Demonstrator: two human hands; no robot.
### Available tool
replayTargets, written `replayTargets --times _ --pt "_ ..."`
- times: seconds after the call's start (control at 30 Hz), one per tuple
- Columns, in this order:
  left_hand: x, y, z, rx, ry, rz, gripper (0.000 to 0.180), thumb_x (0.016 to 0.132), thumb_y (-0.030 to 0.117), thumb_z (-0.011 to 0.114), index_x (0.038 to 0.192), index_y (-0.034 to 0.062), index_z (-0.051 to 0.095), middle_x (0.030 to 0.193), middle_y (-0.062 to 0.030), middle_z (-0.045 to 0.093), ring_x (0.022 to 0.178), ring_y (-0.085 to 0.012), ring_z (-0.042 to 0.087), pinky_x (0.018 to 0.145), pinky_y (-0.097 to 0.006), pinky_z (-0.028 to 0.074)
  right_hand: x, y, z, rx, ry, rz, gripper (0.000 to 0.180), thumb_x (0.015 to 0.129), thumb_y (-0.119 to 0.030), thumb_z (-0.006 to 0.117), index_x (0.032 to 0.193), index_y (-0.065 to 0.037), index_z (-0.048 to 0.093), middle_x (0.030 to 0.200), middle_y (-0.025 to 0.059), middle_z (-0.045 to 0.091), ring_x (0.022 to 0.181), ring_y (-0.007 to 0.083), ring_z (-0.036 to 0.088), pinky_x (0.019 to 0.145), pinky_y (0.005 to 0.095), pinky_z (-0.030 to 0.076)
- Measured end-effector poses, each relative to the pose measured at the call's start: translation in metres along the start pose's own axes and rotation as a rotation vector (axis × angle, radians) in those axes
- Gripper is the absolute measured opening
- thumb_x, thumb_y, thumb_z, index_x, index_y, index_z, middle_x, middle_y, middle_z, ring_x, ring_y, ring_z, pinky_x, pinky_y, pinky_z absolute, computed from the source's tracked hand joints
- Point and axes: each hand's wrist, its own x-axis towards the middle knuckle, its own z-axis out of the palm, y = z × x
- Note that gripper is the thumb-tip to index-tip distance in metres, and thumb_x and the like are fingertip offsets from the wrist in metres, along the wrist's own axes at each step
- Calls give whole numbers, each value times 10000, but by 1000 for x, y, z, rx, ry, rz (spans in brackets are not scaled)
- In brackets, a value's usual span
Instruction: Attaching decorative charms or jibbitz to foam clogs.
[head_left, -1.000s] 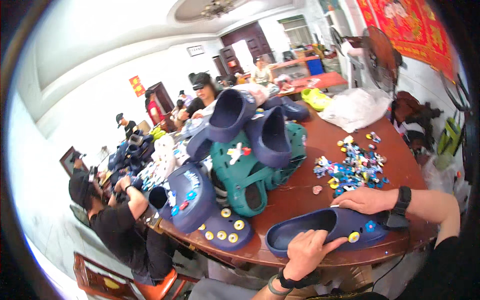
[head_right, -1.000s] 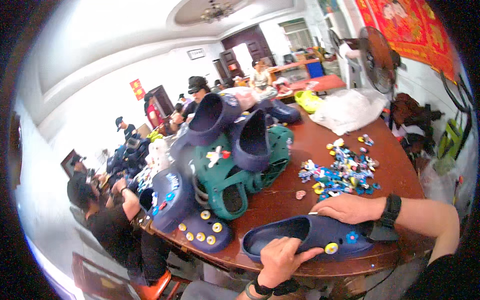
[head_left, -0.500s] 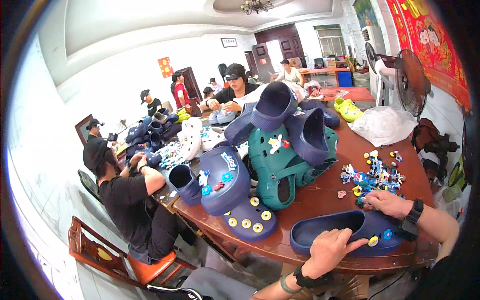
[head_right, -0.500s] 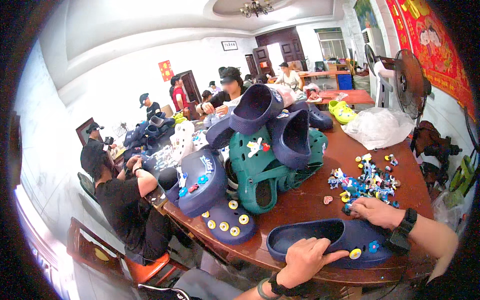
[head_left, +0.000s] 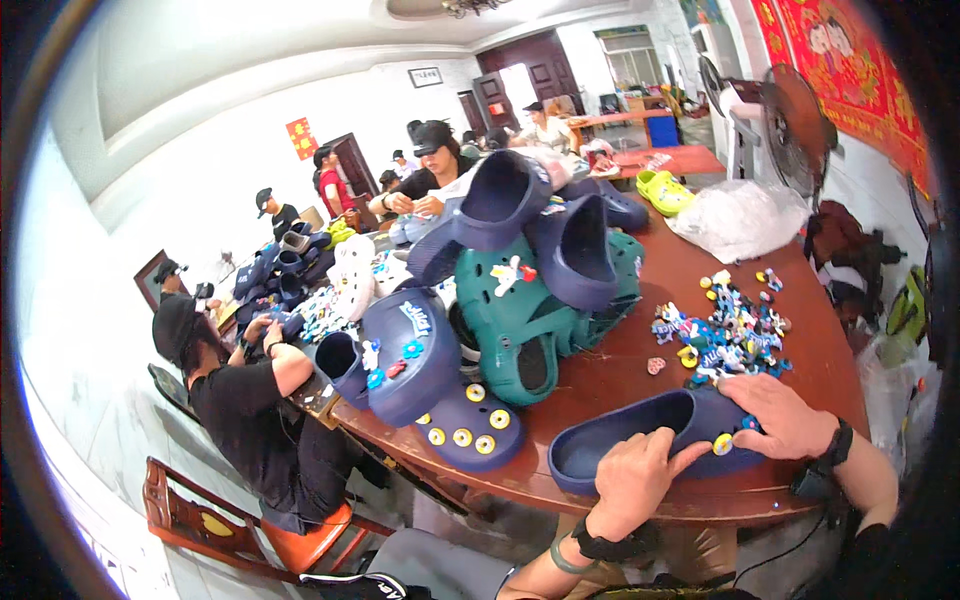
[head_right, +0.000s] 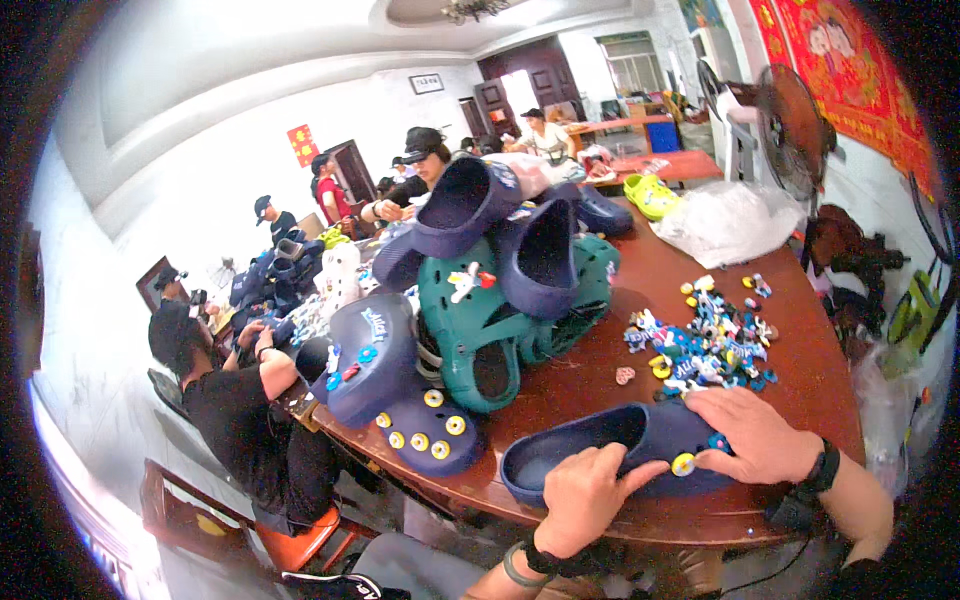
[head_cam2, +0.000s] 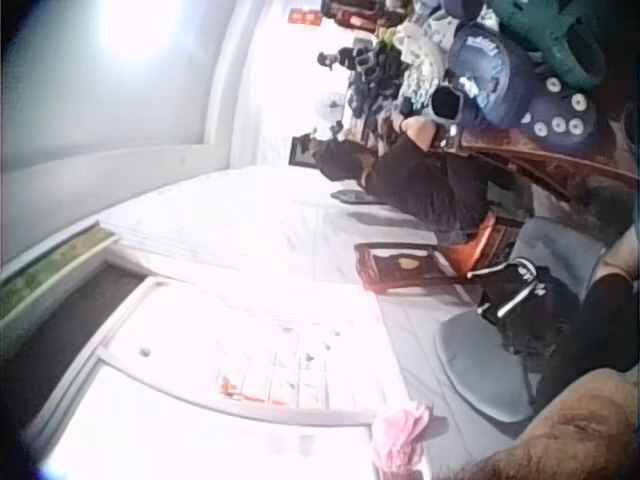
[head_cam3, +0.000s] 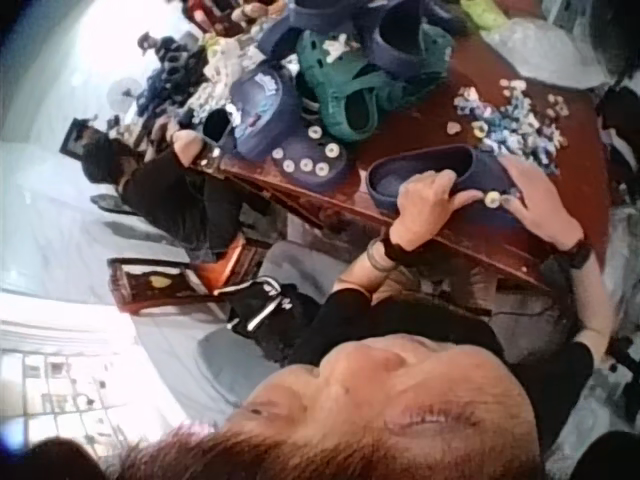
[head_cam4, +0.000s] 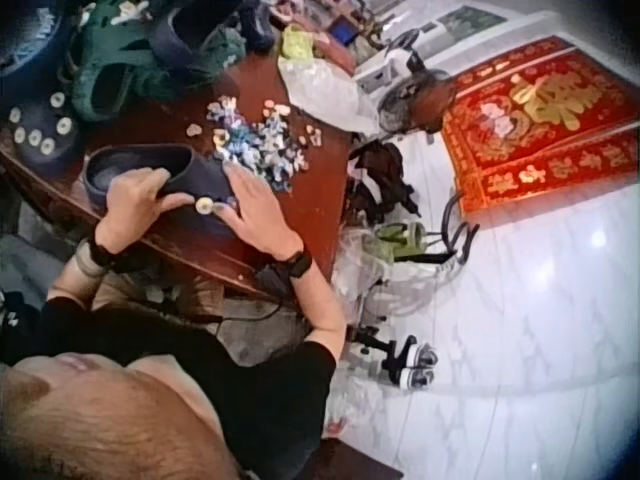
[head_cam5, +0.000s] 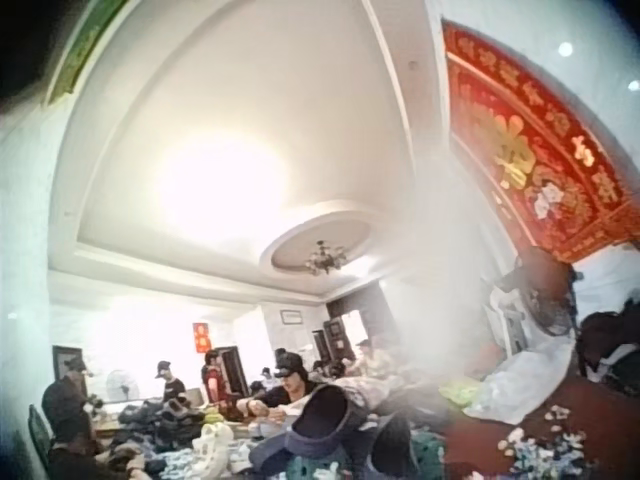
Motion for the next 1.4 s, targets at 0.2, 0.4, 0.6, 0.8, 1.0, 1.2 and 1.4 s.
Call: replayTargets --times 0.2,0.4,0.6,0.8,1.0,1.2,1.4 --pt "-4 0 -4 72 -140 -1 521 723 487 798 616 108 458 550 -77 491 512 -285 535 468 -392 409 -11 14 13 112 104 -38 751 827 -491 713 1329 29 506 1329 246 542 1258 385 507 1093 465 378" --pt "-9 -2 0 -57 -94 -65 449 680 368 866 710 34 568 611 -129 551 556 -348 527 502 -431 396 -11 13 31 77 357 -89 433 990 -349 534 1247 -4 588 1225 169 632 1139 327 588 971 431 464" --pt "-5 -1 -2 50 -117 -13 460 702 421 834 672 68 540 595 -97 529 543 -311 532 504 -411 406 -11 11 29 387 342 207 244 1002 -215 506 1107 -27 621 1094 169 654 1060 315 622 861 408 518" --pt "-1 2 -1 29 -99 -18 493 745 446 805 632 96 477 578 -92 523 515 -269 543 467 -386 405 -11 2 23 239 512 46 126 922 -106 604 1007 -40 539 932 146 509 862 339 510 798 402 433" --pt "-3 0 7 -12 35 0 471 758 472 787 654 117 495 557 -62 504 510 -241 564 462 -351 440 -5 -7 28 -169 359 -45 700 523 -434 918 918 -90 454 872 138 437 779 344 454 686 425 365" --pt "-4 0 10 -110 89 3 438 760 437 793 695 113 507 572 -65 511 522 -246 566 468 -350 438 -7 -15 28 -382 275 -88 515 551 -323 858 798 -85 474 810 120 448 723 323 478 616 446 368" --pt "-4 0 10 -127 87 9 446 757 432 797 689 108 498 568 -65 501 523 -244 562 476 -349 437 -11 -9 39 -485 262 -113 393 640 -261 797 783 -75 482 784 110 451 699 306 500 607 444 378"
